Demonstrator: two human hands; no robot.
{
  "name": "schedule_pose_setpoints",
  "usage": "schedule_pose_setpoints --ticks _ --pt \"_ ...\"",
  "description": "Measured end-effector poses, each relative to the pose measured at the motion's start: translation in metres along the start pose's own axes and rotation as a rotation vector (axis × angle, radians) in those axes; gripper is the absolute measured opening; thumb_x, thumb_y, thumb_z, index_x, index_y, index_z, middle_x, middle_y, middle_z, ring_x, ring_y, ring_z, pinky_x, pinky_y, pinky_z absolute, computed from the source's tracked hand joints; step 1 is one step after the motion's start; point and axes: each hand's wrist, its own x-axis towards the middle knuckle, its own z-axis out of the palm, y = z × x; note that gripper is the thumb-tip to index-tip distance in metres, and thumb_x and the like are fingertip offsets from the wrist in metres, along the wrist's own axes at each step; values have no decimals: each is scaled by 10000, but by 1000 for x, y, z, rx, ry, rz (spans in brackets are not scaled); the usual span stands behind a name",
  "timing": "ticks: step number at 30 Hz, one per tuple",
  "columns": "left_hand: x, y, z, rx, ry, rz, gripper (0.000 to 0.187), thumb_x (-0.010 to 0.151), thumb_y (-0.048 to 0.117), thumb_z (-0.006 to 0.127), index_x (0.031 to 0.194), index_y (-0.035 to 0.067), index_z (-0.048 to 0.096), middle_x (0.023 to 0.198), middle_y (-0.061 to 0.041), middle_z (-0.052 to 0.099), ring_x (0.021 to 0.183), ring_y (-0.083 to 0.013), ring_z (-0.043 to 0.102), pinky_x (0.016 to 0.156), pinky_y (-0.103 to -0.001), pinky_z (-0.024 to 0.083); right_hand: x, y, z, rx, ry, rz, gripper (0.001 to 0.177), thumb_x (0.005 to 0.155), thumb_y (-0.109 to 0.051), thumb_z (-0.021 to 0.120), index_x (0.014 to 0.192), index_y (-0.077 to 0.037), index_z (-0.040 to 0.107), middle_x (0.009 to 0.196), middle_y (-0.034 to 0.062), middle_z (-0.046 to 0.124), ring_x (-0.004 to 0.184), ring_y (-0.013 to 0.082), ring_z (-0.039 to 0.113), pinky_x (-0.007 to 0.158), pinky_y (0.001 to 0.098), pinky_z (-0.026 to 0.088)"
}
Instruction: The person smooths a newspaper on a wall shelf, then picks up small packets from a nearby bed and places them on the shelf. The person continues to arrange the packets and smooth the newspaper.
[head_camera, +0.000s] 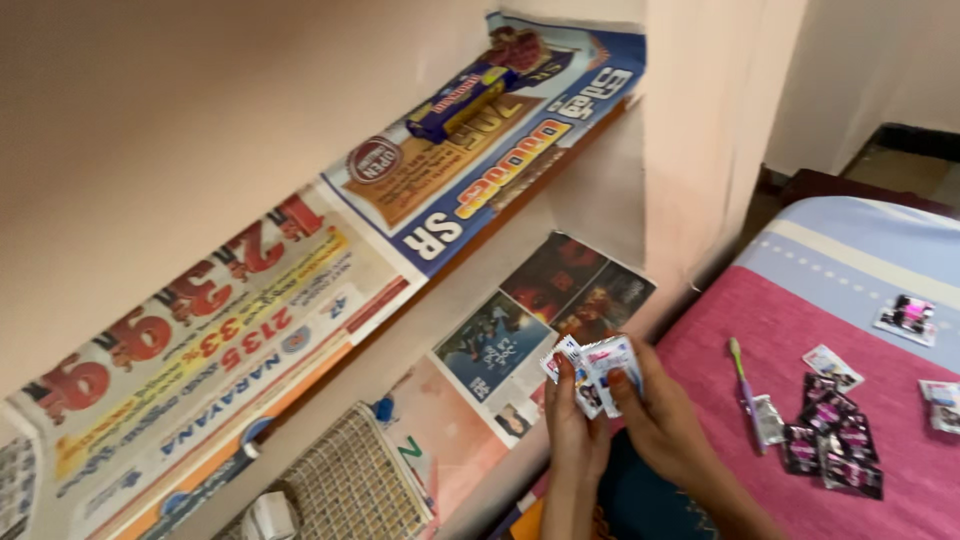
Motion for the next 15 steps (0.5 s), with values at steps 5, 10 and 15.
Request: schedule_pose_setpoints --ticks 5,10,15 --pt "-13 26 0 -34 -30 -24 523 965 393 482 1370 67 539 1153 -74 705 1000 -160 701 860 -320 592 -3 -24 36 -274 82 -158 542 916 -143 684 1437 -99 544 916 112 614 753 197 626 627 298 514" --pt "-7 38 -13 50 -162 32 462 1045 220 580 1469 51 504 1217 -95 641 1040 -167 650 889 -312 561 -11 -21 67 -459 277 -402 631 799 -141 745 1390 -81 531 1187 210 547 1103 360 524 922 433 447" --pt "0 51 -28 70 -131 -105 476 944 219 624 1383 58 528 1218 -99 671 1082 -222 697 935 -346 594 -8 -15 84 -661 315 -577 674 833 -153 670 1468 -53 466 1494 290 366 1375 496 325 1124 542 253"
